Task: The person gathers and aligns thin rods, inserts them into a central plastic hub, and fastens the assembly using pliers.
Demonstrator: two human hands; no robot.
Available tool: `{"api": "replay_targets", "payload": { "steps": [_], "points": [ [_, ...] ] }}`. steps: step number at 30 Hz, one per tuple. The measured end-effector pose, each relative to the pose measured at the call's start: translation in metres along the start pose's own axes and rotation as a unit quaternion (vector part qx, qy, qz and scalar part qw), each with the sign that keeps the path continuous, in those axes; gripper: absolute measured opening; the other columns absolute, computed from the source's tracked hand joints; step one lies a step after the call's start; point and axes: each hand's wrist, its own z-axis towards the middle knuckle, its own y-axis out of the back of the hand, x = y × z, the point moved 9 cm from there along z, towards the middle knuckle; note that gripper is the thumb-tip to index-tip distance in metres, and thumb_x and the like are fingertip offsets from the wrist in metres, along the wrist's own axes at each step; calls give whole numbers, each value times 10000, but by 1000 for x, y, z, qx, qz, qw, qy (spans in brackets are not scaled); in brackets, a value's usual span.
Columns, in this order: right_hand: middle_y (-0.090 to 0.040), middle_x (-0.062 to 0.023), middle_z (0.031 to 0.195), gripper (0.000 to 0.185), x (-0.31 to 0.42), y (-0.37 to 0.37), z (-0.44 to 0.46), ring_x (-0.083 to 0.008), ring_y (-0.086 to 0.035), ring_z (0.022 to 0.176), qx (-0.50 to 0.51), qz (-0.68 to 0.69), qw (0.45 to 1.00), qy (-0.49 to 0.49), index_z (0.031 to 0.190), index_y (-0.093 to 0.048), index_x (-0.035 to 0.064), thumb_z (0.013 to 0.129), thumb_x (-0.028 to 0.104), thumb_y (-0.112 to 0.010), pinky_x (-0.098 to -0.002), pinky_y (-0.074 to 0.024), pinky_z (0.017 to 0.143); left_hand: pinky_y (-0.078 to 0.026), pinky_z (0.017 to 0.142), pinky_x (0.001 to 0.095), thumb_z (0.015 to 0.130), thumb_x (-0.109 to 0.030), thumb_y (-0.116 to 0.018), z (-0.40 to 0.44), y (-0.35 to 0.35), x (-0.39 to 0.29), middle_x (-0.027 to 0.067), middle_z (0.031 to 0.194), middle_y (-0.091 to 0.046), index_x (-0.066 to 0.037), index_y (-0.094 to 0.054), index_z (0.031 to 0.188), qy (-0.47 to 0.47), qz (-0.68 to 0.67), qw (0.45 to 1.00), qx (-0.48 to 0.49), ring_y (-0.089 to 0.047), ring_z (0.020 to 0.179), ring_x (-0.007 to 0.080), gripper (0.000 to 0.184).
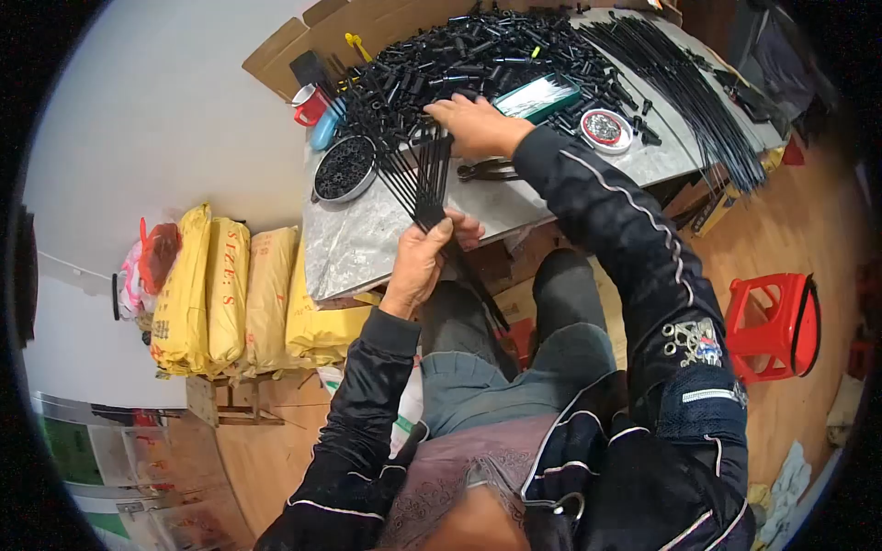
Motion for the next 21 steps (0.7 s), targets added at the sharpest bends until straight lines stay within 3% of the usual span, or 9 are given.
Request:
{"api": "replay_targets", "payload": {
  "steps": [2, 4, 9, 11, 12, 15, 17, 18, 21],
  "points": [
    [-475, -161, 1385, 643, -1, 0, -9, -306, -445, 1292, 76, 331, 941, -14, 1397, -402, 12, 822, 131, -663, -411, -356, 1068, -529, 811, 329, 953, -195, -569, 1, -2, -1, 137, 977, -677, 6, -603, 1049, 10, -11, 1000, 12, -665, 888, 218, 225],
    [-500, -167, 1359, 588, 29, 14, -22, -254, -482, 1265, 134, 572, 809, -8, 1384, -403, -24, 868, 142, -633, -377, -375, 1068, -528, 801, 327, 956, -192, -560, 0, -5, -2, 132, 970, -673, 17, -602, 1070, 36, -4, 999, 30, -666, 882, 222, 242],
    [-609, -157, 1205, 425, 83, 27, -12, -268, -606, 1106, 77, 632, 771, 5, 1319, -461, -30, 951, 167, -539, -384, -461, 999, -525, 790, 317, 968, -184, -533, 4, -8, -3, 126, 956, -670, 37, -589, 1089, 76, 44, 995, 41, -662, 877, 210, 258],
    [-660, -136, 1037, 326, 94, 26, -12, -240, -663, 948, 94, 710, 698, -5, 1238, -504, -60, 981, 135, -467, -359, -539, 888, -514, 813, 310, 948, -164, -568, 1, -7, -3, 123, 962, -666, 41, -545, 1154, 75, 12, 997, 28, -658, 879, 215, 292],
    [-665, -121, 941, 287, 96, 26, -12, -238, -675, 882, 74, 711, 698, -20, 1189, -529, -70, 990, 115, -437, -371, -556, 844, -514, 813, 310, 948, -164, -568, -1, -8, -1, 123, 962, -666, 41, -545, 1154, 74, 10, 997, 26, -658, 879, 215, 292],
    [-660, -105, 920, 283, 101, 30, -25, -235, -672, 874, 65, 699, 712, -20, 1167, -540, -80, 986, 118, -448, -364, -557, 834, -498, 854, 305, 875, -151, -674, -6, 0, -10, 144, 1118, -600, 31, -446, 1282, -2, 48, 998, -31, -622, 986, 232, 501],
    [-666, -70, 908, 249, 100, 30, -33, -163, -657, 877, 42, 650, 759, 12, 1111, -598, -44, 976, 137, -492, -311, -541, 838, -453, 935, 334, 753, -162, -789, -19, 17, -43, 181, 1264, -474, 12, -348, 1362, -185, 157, 954, -176, -523, 1149, 272, 772],
    [-668, -62, 913, 242, 106, 29, -39, -146, -651, 874, 56, 650, 757, 15, 1100, -609, -32, 974, 144, -502, -299, -536, 832, -398, 1000, 383, 661, -206, -847, -24, 14, -65, 186, 1333, -385, -10, -311, 1387, -215, 412, 862, -201, -417, 1249, 321, 924],
    [-667, -58, 905, 206, 131, 20, -56, -127, -640, 862, 102, 639, 761, 45, 1063, -619, -8, 965, 136, -509, -276, -521, 799, -348, 1034, 414, 609, -304, -866, -8, 9, -65, 168, 1288, -438, -28, -403, 1327, -245, 479, 836, -107, -414, 1228, 344, 898]
  ]
}}
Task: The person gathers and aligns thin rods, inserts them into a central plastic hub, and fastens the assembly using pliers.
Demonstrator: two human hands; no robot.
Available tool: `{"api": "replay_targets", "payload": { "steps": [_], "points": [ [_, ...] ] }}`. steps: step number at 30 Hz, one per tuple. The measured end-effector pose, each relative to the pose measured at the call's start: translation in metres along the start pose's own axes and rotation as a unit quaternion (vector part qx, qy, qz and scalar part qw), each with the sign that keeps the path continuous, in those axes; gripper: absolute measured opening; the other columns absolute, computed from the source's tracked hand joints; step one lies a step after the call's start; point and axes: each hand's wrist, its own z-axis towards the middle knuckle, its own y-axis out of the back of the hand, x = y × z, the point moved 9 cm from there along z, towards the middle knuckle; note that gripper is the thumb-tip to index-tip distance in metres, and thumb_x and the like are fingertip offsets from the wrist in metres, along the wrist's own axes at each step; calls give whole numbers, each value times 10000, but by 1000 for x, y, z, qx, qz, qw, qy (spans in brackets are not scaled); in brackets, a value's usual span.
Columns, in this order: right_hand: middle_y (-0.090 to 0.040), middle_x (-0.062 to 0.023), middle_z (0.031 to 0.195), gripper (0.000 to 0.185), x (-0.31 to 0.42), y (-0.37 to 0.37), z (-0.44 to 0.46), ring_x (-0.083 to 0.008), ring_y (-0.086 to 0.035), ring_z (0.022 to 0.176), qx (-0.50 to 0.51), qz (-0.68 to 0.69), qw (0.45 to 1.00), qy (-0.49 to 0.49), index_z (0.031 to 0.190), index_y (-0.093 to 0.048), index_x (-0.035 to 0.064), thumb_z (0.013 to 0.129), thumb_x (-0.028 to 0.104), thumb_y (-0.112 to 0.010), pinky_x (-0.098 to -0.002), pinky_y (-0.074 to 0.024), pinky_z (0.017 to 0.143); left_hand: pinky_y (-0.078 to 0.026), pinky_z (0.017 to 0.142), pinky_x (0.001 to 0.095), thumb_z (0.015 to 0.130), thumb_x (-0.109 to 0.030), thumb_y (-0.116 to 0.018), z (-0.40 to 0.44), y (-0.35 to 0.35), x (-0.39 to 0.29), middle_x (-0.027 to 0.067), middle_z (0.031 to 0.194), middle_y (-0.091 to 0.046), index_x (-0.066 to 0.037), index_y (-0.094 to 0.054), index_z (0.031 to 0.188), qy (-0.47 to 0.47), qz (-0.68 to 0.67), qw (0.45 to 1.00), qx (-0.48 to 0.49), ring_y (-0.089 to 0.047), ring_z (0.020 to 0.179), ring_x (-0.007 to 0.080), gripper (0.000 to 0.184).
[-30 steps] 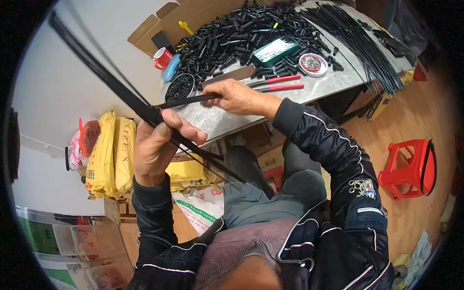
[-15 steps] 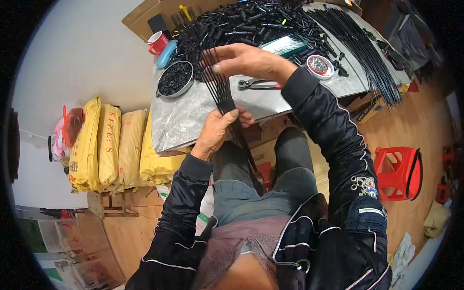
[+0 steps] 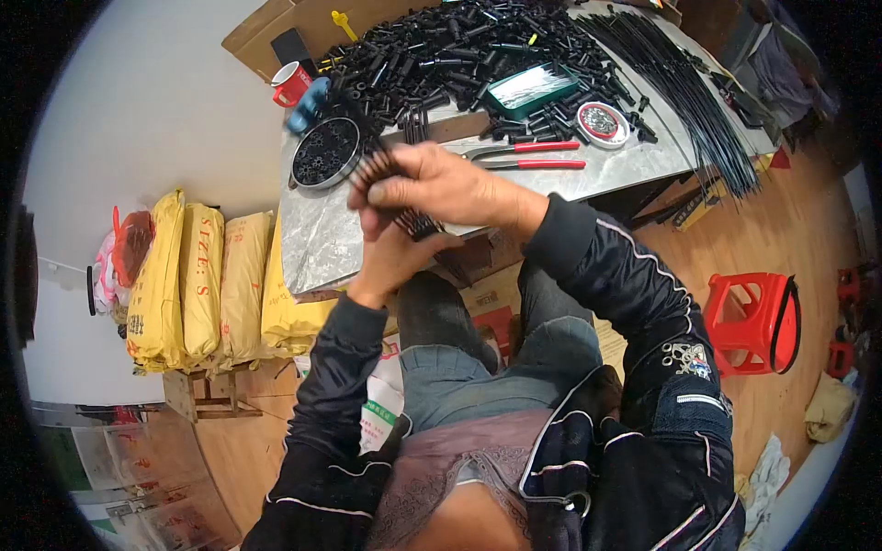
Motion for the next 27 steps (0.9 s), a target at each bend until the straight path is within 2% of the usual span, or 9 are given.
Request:
{"api": "replay_targets", "payload": {
  "steps": [4, 6, 8, 9, 11, 14, 19, 24, 27],
  "points": [
    [-667, -71, 926, 215, -1, -16, -11, -137, -625, 861, 28, -107, 994, 7, 1070, -599, -20, 957, 129, -493, -278, -497, 812, -288, 1067, 458, 581, -469, -850, 5, -27, -22, 145, 1219, -494, -64, -495, 1260, -174, 116, 965, 158, -411, 1209, 330, 867],
    [-670, -63, 933, 207, 0, -15, -14, -140, -623, 869, 17, -107, 994, 1, 1064, -598, -18, 967, 127, -487, -292, -489, 832, -272, 1085, 435, 578, -418, -861, 3, -24, -6, 145, 1267, -484, -79, -470, 1313, -63, 189, 943, 266, -383, 1257, 325, 899],
    [-670, -64, 935, 205, -3, -11, -16, -142, -621, 881, 6, -84, 996, 5, 1062, -600, -15, 971, 128, -484, -297, -483, 847, -268, 1098, 390, 580, -348, -859, 2, -9, 10, 142, 1359, -445, -103, -429, 1376, -42, 40, 980, 191, -353, 1309, 294, 937],
    [-671, -65, 937, 204, -4, -7, -16, -145, -620, 893, -1, -60, 998, 8, 1059, -601, -13, 975, 129, -482, -302, -476, 861, -277, 1097, 367, 615, -289, -830, -8, -10, 26, 141, 1435, -392, -104, -380, 1426, 130, -183, 942, 249, -349, 1331, 259, 946],
    [-669, -64, 928, 205, -4, -2, -15, -146, -617, 902, 0, -63, 998, 11, 1059, -601, -13, 977, 133, -481, -304, -471, 872, -317, 1074, 353, 648, -246, -805, -2, 27, 11, 135, 1411, -429, -65, -343, 1444, 179, -173, 932, 263, -416, 1280, 240, 938],
    [-657, -59, 903, 207, -8, -2, -11, -149, -614, 915, 2, -75, 997, 1, 1064, -599, -4, 982, 143, -478, -309, -472, 879, -373, 1032, 352, 762, -171, -725, 27, 54, -62, 147, 1393, -454, -30, -330, 1451, 8, -296, 945, 138, -469, 1225, 233, 807],
    [-660, -69, 970, 197, -2, 3, -9, -177, -613, 944, 7, -119, 993, 2, 1049, -603, -8, 949, 151, -546, -335, -479, 885, -496, 767, 207, 930, -112, -590, 39, 35, -76, 58, 1013, -679, 13, -635, 1103, 113, -312, 940, 73, -635, 868, 99, 218],
    [-658, -96, 1064, 352, -18, 51, -18, -184, -624, 944, 135, -253, 953, -101, 1141, -601, -9, 872, 215, -646, -337, -492, 853, -506, 796, 238, 917, -71, -611, 40, 32, -80, 69, 969, -673, 8, -632, 1078, 21, -301, 953, 24, -635, 880, 118, 180],
    [-689, -112, 985, 328, -15, 175, -17, -207, -659, 886, -155, -403, 887, -167, 1079, -659, 40, 828, 251, -676, -337, -508, 776, -509, 819, 261, 927, -81, -598, 40, 35, -80, 73, 960, -673, 9, -621, 1063, -5, -302, 953, 8, -641, 892, 133, 164]
  ]
}}
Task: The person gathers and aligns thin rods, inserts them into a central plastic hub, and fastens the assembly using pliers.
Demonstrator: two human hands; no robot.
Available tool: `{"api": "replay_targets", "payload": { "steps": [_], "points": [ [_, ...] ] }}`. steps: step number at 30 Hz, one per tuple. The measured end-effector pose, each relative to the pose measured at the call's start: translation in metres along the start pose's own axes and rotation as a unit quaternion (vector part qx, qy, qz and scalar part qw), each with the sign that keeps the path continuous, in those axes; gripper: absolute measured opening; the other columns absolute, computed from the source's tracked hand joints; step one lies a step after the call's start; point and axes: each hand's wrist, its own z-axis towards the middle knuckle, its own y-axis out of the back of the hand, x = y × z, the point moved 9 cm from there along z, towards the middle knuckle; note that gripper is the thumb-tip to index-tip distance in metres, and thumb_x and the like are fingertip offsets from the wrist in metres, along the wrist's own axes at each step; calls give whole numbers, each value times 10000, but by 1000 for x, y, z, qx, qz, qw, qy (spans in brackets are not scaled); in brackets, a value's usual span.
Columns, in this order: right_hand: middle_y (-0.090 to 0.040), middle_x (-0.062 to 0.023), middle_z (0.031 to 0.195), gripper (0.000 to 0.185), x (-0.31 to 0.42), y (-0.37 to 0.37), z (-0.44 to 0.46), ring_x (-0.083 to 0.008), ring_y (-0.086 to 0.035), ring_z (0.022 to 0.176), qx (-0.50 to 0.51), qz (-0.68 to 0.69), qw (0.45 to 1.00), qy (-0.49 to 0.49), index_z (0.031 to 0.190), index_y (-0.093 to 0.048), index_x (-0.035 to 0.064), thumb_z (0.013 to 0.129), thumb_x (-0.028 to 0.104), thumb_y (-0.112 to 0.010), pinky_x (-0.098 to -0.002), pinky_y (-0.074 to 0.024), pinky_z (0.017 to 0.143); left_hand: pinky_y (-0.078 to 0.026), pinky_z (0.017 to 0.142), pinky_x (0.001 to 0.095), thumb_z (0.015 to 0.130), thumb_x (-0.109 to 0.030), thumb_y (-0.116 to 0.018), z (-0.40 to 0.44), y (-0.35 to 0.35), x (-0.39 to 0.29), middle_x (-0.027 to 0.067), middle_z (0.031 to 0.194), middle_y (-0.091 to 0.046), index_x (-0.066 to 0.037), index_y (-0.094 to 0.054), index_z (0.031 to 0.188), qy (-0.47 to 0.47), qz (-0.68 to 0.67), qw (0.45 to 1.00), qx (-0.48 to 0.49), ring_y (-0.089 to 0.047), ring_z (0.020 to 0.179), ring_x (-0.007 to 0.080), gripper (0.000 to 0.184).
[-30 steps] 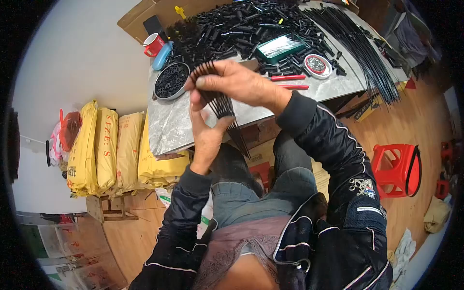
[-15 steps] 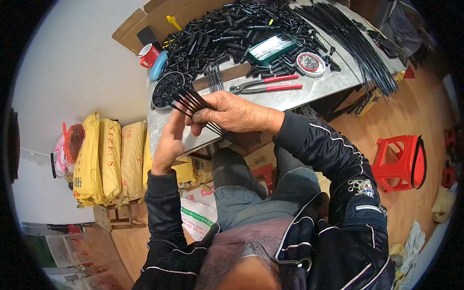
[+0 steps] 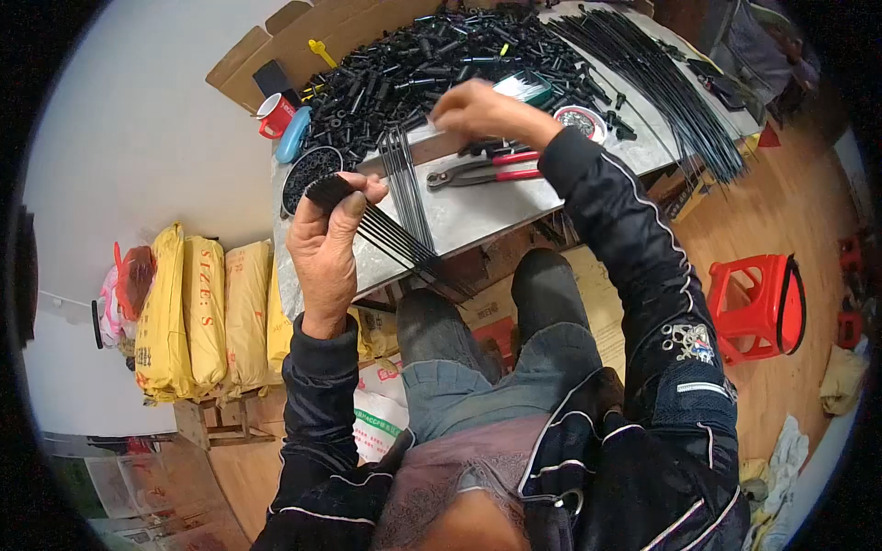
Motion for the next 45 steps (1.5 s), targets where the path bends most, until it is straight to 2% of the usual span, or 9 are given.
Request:
{"api": "replay_targets", "payload": {
  "steps": [3, 9, 21, 24, 28, 37, 39, 41, 45],
  "points": [
    [-697, -99, 859, 223, -48, 53, 9, -261, -667, 837, -186, -279, 940, -63, 932, -705, 85, 791, 257, -681, -367, -511, 727, -515, 833, 289, 933, -82, -587, 1, -2, -4, 82, 956, -672, 7, -606, 1053, -11, 3, 1000, 1, -649, 893, 158, 151],
    [-671, -99, 809, 151, -60, 48, 28, -311, -648, 818, -162, -421, 892, 23, 826, -683, 101, 752, 231, -663, -421, -506, 688, -531, 845, 323, 944, -63, -556, 0, -8, 3, 114, 952, -673, 29, -584, 1069, 48, -77, 996, -4, -665, 888, 198, 158],
    [-657, -108, 839, 127, -41, 66, 17, -317, -628, 826, -238, -384, 888, 87, 823, -637, 69, 771, 185, -649, -425, -492, 714, -539, 841, 332, 926, -97, -599, 4, -3, 5, 139, 970, -688, 26, -585, 1122, 40, -42, 998, -10, -680, 905, 230, 232],
    [-649, -89, 846, 90, -61, 45, 27, -309, -619, 854, -126, -440, 888, 36, 800, -651, 84, 767, 166, -635, -426, -494, 732, -540, 842, 330, 932, -96, -589, 4, -3, 3, 138, 985, -685, 26, -574, 1139, 31, -41, 999, -12, -678, 910, 228, 240],
    [-609, -75, 792, 61, -51, 47, 25, -289, -604, 846, -171, -453, 870, 97, 760, -642, 96, 758, 154, -624, -411, -484, 730, -541, 845, 331, 937, -93, -578, 4, -2, 3, 135, 994, -682, 26, -558, 1160, 20, -43, 999, -14, -677, 909, 228, 253],
    [-637, -62, 803, 135, 9, 67, -7, -248, -622, 746, -263, -383, 877, 125, 864, -602, 20, 871, 154, -585, -338, -474, 646, -542, 848, 332, 947, -68, -541, 7, -2, 0, 133, 994, -671, 21, -517, 1200, 4, -41, 999, -21, -675, 905, 227, 269],
    [-593, -1, 758, 184, 30, 63, -17, -119, -553, 695, -244, -57, 960, 124, 874, -599, 4, 893, 186, -614, -279, -437, 618, -542, 844, 332, 948, -68, -539, 7, -2, 1, 131, 990, -670, 15, -509, 1200, 6, -40, 999, -18, -675, 904, 226, 267],
    [-551, 35, 759, 215, 79, 44, -36, -51, -475, 721, -171, 22, 973, 156, 884, -601, 5, 899, 217, -637, -234, -407, 630, -543, 842, 331, 949, -70, -539, 8, -3, 2, 130, 991, -669, 13, -509, 1196, 10, -39, 999, -17, -674, 904, 225, 263],
    [-560, -21, 756, 120, 147, 18, -75, -101, -519, 684, -163, -15, 950, 266, 860, -581, 1, 861, 105, -641, -248, -435, 626, -542, 837, 330, 950, -75, -541, 8, -4, 2, 121, 986, -669, 9, -514, 1188, 11, -27, 999, -18, -674, 899, 219, 254]
  ]
}}
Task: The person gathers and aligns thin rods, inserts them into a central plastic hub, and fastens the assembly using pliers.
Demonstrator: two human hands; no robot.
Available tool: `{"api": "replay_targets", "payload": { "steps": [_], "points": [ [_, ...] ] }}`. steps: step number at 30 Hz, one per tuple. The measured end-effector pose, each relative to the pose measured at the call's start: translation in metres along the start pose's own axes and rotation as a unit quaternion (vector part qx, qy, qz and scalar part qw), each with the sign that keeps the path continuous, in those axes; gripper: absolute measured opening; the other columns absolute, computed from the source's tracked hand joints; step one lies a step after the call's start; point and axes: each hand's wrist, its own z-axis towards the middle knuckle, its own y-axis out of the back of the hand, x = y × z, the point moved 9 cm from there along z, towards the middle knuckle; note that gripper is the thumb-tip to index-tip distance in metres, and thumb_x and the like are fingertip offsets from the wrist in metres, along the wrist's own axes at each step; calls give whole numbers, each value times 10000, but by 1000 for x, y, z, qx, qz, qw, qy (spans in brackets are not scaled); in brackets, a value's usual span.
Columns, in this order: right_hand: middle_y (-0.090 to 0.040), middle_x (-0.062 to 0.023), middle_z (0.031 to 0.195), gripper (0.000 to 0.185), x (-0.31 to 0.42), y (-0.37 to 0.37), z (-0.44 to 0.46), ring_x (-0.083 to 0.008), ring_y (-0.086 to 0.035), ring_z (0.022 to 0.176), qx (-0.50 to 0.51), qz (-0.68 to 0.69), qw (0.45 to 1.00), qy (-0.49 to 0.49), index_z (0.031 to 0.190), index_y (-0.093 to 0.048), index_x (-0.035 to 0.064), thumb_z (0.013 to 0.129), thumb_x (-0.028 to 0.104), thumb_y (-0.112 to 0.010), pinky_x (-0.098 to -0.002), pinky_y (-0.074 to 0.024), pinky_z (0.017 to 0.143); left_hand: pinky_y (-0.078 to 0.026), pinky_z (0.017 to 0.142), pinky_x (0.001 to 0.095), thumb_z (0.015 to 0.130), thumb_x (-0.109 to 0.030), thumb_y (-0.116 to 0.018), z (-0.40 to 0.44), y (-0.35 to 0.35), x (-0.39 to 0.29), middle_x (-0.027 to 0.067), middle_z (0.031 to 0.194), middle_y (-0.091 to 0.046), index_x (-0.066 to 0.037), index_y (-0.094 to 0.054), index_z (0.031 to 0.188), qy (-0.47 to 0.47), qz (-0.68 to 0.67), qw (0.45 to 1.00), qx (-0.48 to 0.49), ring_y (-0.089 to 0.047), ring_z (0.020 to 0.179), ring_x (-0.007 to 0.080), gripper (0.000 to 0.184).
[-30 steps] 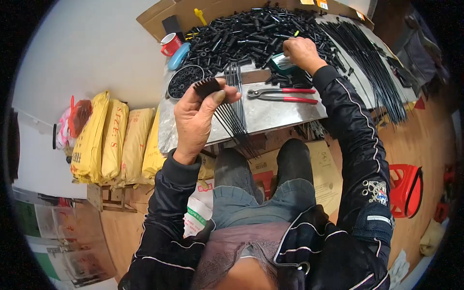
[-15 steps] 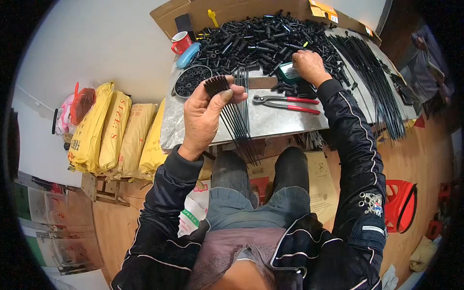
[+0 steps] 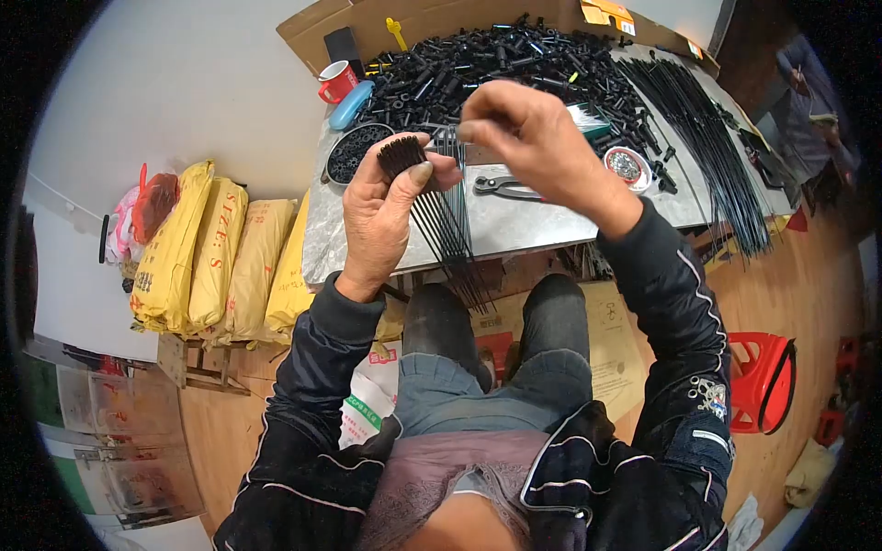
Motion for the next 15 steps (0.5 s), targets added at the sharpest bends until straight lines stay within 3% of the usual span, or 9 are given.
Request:
{"api": "replay_targets", "payload": {
  "steps": [5, 15],
  "points": [
    [-595, -75, 797, 110, 27, -4, -6, -179, -587, 697, -5, -37, 996, 77, 943, -620, 3, 834, 19, -623, -287, -458, 616, -542, 835, 328, 951, -83, -546, 0, 1, 0, 111, 981, -669, 4, -522, 1184, 5, -5, 1000, -6, -672, 900, 213, 250],
    [-593, -79, 800, 129, 32, -5, -5, -183, -589, 687, -3, -47, 994, 95, 946, -627, 9, 818, 14, -642, -293, -456, 595, -542, 830, 324, 950, -96, -551, 0, -2, -2, 110, 979, -670, -3, -525, 1187, 1, -4, 1000, 5, -673, 895, 213, 256]
  ]
}}
